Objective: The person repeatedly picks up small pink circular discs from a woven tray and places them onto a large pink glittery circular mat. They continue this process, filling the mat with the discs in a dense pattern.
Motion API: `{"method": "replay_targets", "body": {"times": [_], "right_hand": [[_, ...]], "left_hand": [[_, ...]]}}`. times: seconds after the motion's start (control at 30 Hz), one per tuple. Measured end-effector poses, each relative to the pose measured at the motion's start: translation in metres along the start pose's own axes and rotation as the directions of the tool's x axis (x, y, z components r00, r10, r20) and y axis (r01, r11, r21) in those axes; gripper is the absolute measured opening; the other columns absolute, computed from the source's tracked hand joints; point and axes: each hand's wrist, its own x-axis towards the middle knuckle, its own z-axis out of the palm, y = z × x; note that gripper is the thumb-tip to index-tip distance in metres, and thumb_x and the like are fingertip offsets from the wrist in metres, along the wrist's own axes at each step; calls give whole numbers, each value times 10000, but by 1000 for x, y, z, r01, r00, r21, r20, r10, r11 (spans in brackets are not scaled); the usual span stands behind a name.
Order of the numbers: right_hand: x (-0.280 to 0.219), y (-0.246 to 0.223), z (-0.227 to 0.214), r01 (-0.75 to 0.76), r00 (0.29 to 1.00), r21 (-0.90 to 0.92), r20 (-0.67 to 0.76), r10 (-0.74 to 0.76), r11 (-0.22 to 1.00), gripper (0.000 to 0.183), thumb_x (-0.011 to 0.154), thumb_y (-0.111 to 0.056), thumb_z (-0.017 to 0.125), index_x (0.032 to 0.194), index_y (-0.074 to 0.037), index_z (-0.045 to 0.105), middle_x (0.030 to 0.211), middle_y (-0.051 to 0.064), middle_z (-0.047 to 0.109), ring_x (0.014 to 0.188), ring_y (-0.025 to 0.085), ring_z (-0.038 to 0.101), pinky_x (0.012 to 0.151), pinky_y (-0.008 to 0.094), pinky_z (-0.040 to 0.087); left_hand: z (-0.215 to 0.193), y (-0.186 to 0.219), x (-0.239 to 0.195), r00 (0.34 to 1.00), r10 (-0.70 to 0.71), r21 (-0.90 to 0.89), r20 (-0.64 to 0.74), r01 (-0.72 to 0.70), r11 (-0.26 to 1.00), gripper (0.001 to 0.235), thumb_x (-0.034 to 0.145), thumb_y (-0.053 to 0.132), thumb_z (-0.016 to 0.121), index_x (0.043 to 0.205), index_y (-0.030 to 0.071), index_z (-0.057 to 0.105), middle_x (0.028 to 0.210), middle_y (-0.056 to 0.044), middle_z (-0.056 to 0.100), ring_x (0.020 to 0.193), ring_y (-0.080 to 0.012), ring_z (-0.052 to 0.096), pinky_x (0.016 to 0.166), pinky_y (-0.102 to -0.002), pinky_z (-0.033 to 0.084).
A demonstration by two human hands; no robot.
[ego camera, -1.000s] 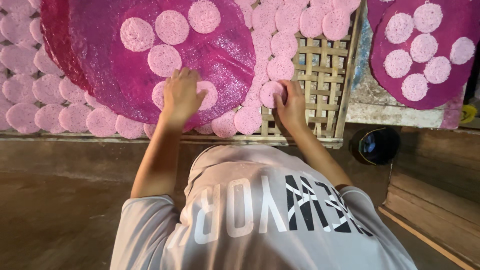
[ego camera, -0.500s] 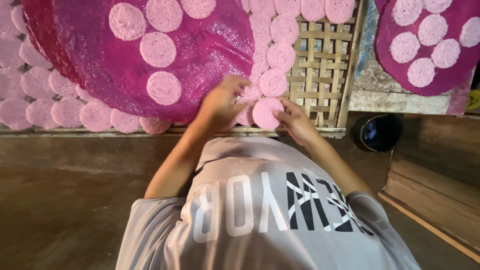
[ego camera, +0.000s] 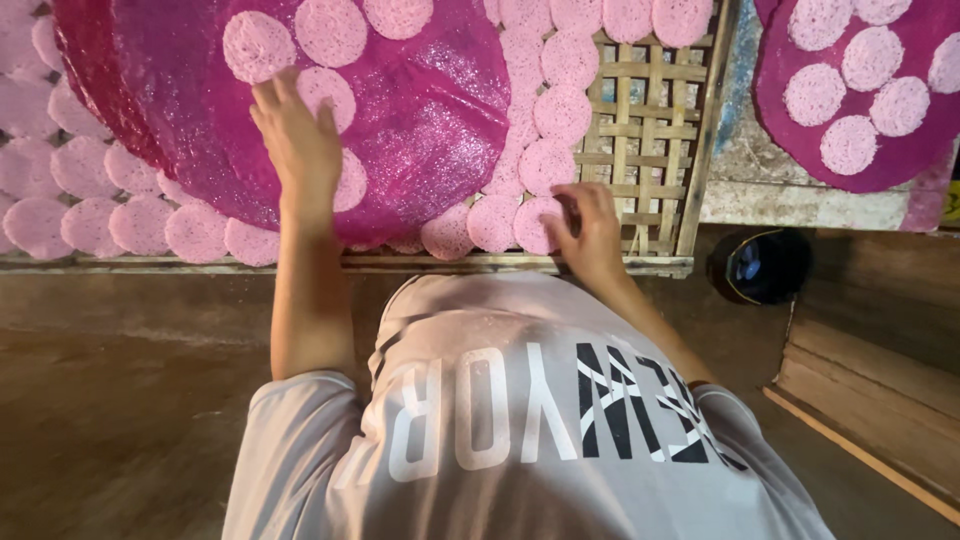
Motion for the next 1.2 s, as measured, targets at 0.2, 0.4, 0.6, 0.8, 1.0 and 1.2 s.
{"method": "replay_targets", "body": {"times": [0.2,0.4,0.6,0.8,1.0,1.2], "right_hand": [[8,8,-8,58,997,-144,61,-49,988,301,890,28,619,1175,-56,666,1164,175,652,1146,378,580,1000,447,486],[49,42,13,-473,840,875,414,350,102,347,1046,-215,510,1294,11,597,1159,125,694,1036,270,665,893,385,541],[117,131,-1,-309,903,895,170,395,321,348,1007,-34,611,1344,50,596,1238,138,672,1080,225,665,941,363,546],[145,154,-10,-100,981,120,-155,118,988,400,932,-27,673,1323,24,606,1158,178,684,1004,333,696,858,417,557],[143,122,-14,64,924,-384,-327,-200,921,571,758,-108,838,1259,28,601,1133,229,628,979,437,636,833,474,544],[143,78,14,-424,865,657,91,494,623,410,993,-311,698,1225,21,636,1090,174,695,947,283,702,831,377,629]], "left_hand": [[-24,29,16,983,23,-560,184,86,824,459,885,-50,665,1303,-10,480,1135,-139,640,935,-189,673,728,-258,611],[7,171,-33,815,382,-730,436,71,680,477,812,-35,705,1264,41,572,1085,-105,660,874,-189,672,692,-255,607],[9,186,14,878,477,-386,36,-428,817,341,905,90,753,1238,55,686,1137,-133,675,1061,-275,643,920,-399,555],[42,115,107,975,142,289,168,-187,939,580,873,243,746,1335,-14,507,1358,-248,529,1193,-387,537,984,-453,486],[23,111,121,915,-12,124,403,-42,991,439,936,210,702,1307,38,543,1134,-155,640,973,-277,633,820,-412,561],[-7,204,47,791,152,-306,592,46,951,274,927,205,677,1178,101,641,946,-75,682,802,-179,661,668,-326,561]]}}
